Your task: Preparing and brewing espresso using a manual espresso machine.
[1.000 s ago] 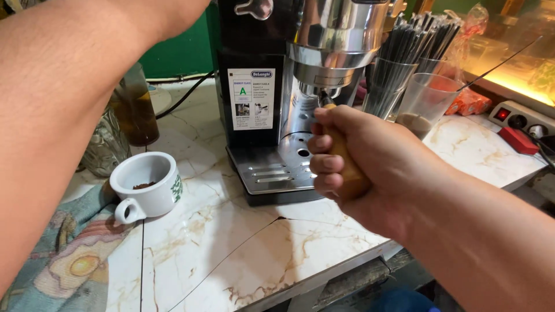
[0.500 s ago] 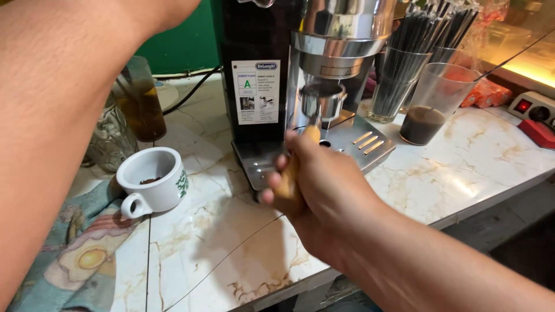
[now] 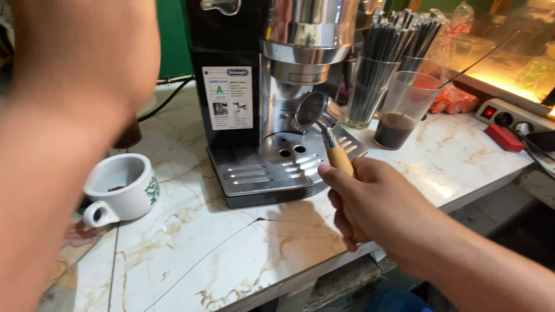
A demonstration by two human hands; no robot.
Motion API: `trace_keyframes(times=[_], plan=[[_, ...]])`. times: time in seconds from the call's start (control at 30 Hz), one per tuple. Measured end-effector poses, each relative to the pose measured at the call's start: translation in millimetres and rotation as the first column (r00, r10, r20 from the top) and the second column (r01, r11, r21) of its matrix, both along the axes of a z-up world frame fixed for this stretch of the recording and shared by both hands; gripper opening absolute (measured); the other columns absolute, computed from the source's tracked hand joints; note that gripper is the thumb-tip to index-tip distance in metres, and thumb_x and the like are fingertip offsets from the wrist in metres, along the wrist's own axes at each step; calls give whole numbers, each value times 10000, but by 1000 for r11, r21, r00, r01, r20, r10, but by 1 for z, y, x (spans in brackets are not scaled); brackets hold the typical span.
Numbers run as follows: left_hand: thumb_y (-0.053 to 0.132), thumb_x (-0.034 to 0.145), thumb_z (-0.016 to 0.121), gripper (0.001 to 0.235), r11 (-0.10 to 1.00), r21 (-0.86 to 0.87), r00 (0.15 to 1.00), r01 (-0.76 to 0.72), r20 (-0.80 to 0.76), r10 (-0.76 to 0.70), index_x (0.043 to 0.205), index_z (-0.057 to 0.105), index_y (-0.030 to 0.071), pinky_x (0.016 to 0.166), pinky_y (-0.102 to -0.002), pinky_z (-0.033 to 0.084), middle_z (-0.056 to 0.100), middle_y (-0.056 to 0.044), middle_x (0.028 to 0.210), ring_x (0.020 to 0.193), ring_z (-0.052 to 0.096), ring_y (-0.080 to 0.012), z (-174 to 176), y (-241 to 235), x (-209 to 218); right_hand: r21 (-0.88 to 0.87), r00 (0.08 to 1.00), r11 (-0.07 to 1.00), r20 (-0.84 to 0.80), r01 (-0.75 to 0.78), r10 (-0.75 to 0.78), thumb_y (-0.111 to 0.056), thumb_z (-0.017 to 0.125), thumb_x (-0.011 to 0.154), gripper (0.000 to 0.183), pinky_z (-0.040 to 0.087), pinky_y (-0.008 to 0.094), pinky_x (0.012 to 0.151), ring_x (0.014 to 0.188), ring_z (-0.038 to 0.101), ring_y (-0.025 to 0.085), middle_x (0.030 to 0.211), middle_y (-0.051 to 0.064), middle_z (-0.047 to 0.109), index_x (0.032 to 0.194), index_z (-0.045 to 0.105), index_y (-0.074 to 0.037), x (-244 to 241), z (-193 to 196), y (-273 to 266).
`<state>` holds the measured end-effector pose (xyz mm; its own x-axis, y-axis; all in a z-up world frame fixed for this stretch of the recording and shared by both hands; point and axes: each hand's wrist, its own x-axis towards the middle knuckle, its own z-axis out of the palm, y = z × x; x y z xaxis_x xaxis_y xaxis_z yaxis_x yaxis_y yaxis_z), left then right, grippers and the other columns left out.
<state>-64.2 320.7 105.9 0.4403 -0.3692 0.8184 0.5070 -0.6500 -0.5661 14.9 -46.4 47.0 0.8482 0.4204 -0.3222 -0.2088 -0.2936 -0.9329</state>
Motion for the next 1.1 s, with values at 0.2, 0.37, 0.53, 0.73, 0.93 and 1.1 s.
trace_keyframes(times=[0.2,0.37,0.53,0.73,0.93,1.1], plan=[[197,1075,564,166,417,-674,724,609,258,-640,1105,541,36,795,-356,468,590,-91,1038,894,573,-217,-53,-163,-32,-591,901,806,365,31,233,-384,582,1056,395,529,390,500,562,607,253,693,155,601,948,565,-5,7,28,-7],[222,1026,583,185,213,-826,716,522,289,-636,1035,553,39,829,-360,473,584,-99,1001,917,575,-224,-94,-184,-45,-681,625,710,637,180,452,-453,659,952,417,547,463,642,702,690,339,766,169,704,974,612,-39,29,15,-18],[212,983,584,186,184,-862,737,473,272,-619,993,537,32,834,-382,477,583,-107,996,958,603,-268,-110,-184,-55,-703,593,679,644,211,483,-462,650,964,441,559,477,717,762,717,377,802,201,721,942,639,-22,21,26,-15],[241,940,613,216,199,-909,776,367,181,-604,951,551,35,794,-401,476,584,-114,957,916,598,-289,-122,-184,-59,-673,543,707,686,218,484,-434,689,943,405,548,474,693,723,697,366,758,195,704,933,658,-30,36,14,-21],[256,933,623,228,212,-919,775,334,140,-617,953,553,40,776,-402,473,579,-106,939,900,588,-282,-121,-183,-57,-743,548,638,626,202,554,-379,667,965,357,564,384,712,786,665,262,998,117,634,924,687,-25,36,21,-22],[233,898,656,208,259,-915,792,310,98,-602,926,558,52,793,-409,475,582,-99,935,925,583,-285,-120,-183,-54,-679,502,695,698,236,511,-315,698,915,277,560,428,680,730,684,285,920,135,672,943,684,-40,41,16,-28]])
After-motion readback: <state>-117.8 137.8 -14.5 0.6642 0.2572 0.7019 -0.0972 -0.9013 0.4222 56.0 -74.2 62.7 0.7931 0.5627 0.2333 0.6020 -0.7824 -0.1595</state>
